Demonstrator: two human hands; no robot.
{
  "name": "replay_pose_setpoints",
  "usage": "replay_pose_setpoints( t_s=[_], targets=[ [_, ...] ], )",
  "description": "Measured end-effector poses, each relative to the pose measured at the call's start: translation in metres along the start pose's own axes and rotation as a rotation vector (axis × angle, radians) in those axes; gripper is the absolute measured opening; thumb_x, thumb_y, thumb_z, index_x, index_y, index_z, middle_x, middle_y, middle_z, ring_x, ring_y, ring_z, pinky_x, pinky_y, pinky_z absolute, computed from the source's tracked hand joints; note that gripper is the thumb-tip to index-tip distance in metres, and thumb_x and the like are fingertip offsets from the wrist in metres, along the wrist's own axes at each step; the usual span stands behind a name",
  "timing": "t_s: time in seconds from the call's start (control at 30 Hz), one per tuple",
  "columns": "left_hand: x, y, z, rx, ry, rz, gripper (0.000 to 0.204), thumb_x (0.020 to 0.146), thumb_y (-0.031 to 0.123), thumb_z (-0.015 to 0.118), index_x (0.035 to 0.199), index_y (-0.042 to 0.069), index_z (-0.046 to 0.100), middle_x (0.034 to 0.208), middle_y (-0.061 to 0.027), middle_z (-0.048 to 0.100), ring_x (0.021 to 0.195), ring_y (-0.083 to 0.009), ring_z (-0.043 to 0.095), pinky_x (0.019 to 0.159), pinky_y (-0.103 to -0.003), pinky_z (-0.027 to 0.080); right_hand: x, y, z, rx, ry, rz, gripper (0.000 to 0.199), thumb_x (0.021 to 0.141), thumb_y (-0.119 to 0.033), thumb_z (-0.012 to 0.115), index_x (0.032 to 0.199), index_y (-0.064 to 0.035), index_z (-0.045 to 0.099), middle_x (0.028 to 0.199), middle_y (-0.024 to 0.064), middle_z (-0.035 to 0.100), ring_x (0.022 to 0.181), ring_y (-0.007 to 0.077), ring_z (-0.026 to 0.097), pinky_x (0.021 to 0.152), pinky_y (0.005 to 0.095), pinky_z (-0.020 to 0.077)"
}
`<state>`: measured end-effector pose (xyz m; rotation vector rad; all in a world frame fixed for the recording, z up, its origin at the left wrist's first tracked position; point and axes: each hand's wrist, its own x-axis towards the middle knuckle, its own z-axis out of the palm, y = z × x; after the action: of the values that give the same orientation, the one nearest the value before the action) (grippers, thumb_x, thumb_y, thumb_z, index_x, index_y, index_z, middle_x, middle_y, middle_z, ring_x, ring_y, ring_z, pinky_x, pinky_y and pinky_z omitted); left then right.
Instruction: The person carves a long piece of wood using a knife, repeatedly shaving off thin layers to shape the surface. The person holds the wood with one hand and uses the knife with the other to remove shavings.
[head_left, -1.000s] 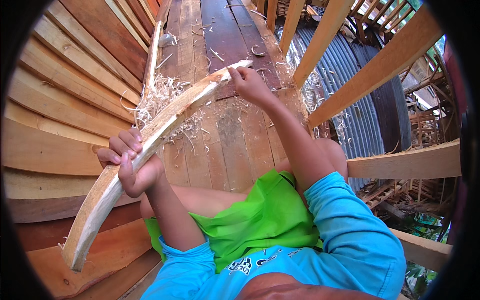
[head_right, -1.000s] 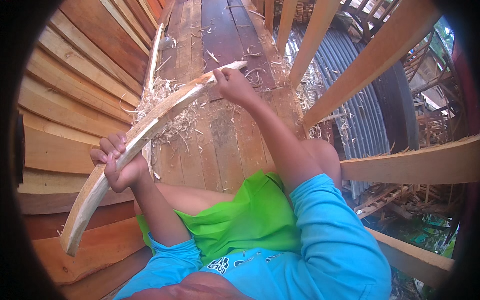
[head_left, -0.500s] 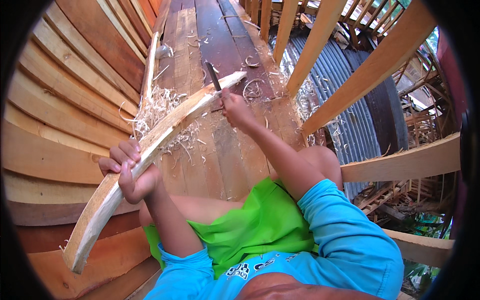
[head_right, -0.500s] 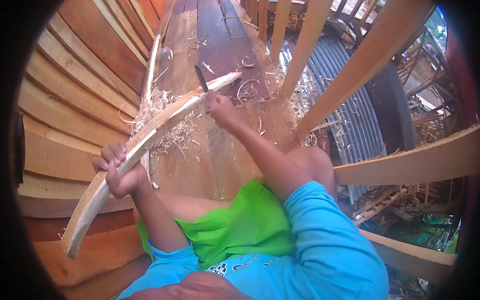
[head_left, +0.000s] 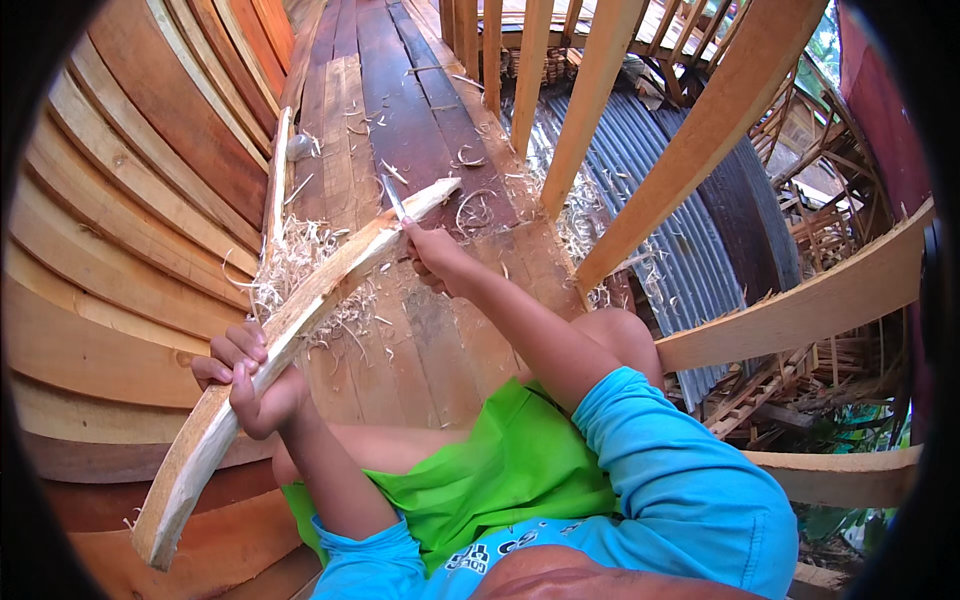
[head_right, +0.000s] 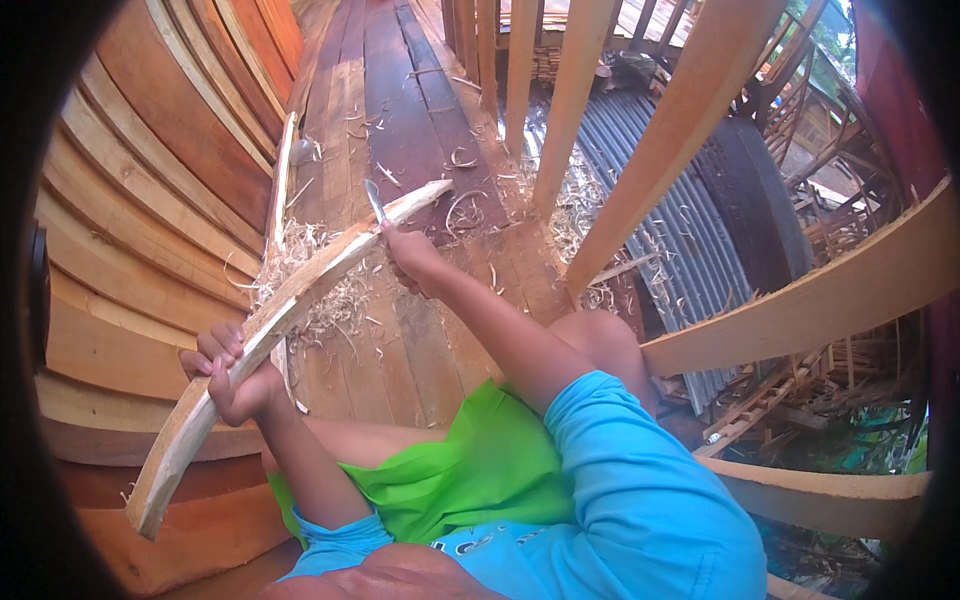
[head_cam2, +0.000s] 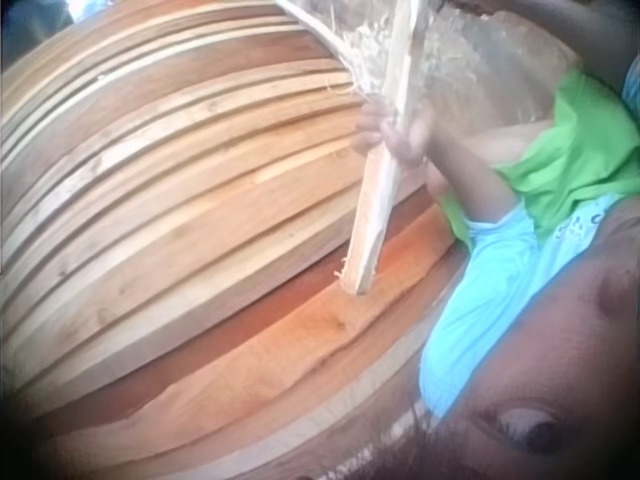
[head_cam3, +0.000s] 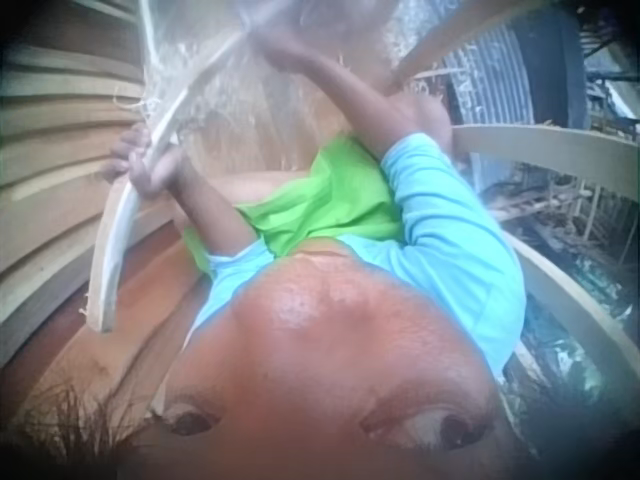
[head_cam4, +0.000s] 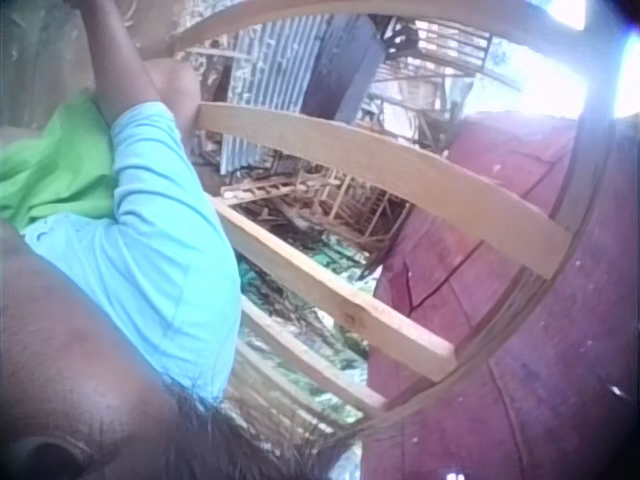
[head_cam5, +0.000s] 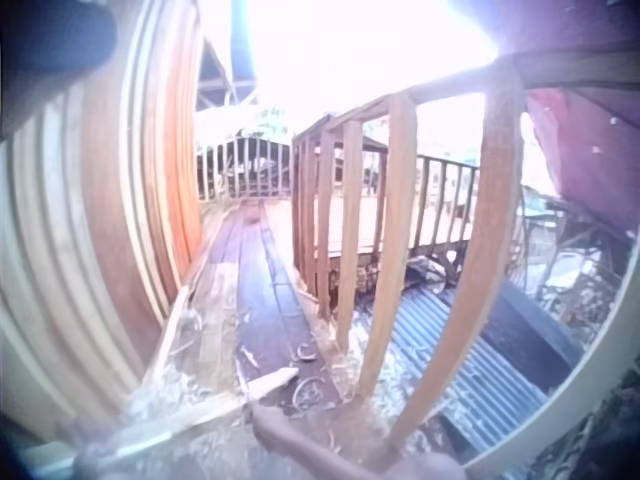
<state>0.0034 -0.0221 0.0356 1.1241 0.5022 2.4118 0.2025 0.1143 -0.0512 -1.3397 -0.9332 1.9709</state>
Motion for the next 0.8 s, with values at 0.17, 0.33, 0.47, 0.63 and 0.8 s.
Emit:
replay_pose_setpoints(
  t_s=[0.17,0.33,0.47,0.63,0.8],
  targets=[
    [0.000,-0.001,0.000,-0.018,-0.030,0.000,0.020,0.067,0.008,0.051,0.078,0.015,0.036,0.065,-0.0008,0.036,0.063,-0.0134,0.038,0.068,-0.030,0.035,0.004,-0.005,-0.012,0.164,-0.224,0.163,0.052,0.098,-0.056,0.036,0.064,-0.0172,0.033,0.049,-0.0064,0.024,0.038,0.0063,0.015,0.034,0.0258,0.0103],
    [0.000,-0.003,-0.005,-0.042,-0.019,-0.006,0.020,0.067,0.007,0.050,0.079,0.015,0.036,0.065,-0.0012,0.036,0.063,-0.0142,0.038,0.069,-0.030,0.036,0.001,-0.013,-0.022,0.233,-0.416,0.148,0.051,0.101,-0.054,0.031,0.064,-0.0175,0.033,0.049,-0.0069,0.024,0.038,0.0056,0.014,0.033,0.0241,0.0097],
    [0.001,-0.002,-0.012,-0.029,0.019,-0.008,0.019,0.067,0.007,0.050,0.078,0.016,0.037,0.065,-0.0013,0.037,0.063,-0.0145,0.038,0.068,-0.031,0.036,-0.011,-0.029,-0.022,0.287,-0.300,-0.009,0.050,0.101,-0.050,0.031,0.064,-0.0170,0.035,0.048,-0.0067,0.025,0.038,0.0071,0.016,0.033,0.0233,0.0115],
    [0.002,-0.003,-0.005,-0.015,-0.044,0.000,0.018,0.068,0.007,0.051,0.078,0.016,0.038,0.065,-0.0011,0.037,0.063,-0.0144,0.038,0.068,-0.031,0.036,0.006,-0.030,-0.060,0.835,0.154,-0.131,0.047,0.101,-0.046,0.031,0.065,-0.0158,0.035,0.049,-0.0053,0.027,0.040,0.0067,0.023,0.036,0.0222,0.0201],
    [0.001,-0.005,-0.003,-0.019,-0.051,0.001,0.018,0.069,0.008,0.051,0.078,0.016,0.038,0.065,-0.0009,0.038,0.063,-0.0142,0.039,0.068,-0.032,0.036,-0.004,-0.044,-0.053,0.606,0.460,-0.438,0.033,0.097,-0.038,0.051,0.079,-0.0115,0.047,0.053,-0.0060,0.032,0.042,0.0073,0.032,0.039,0.0238,0.0275]
  ],
)
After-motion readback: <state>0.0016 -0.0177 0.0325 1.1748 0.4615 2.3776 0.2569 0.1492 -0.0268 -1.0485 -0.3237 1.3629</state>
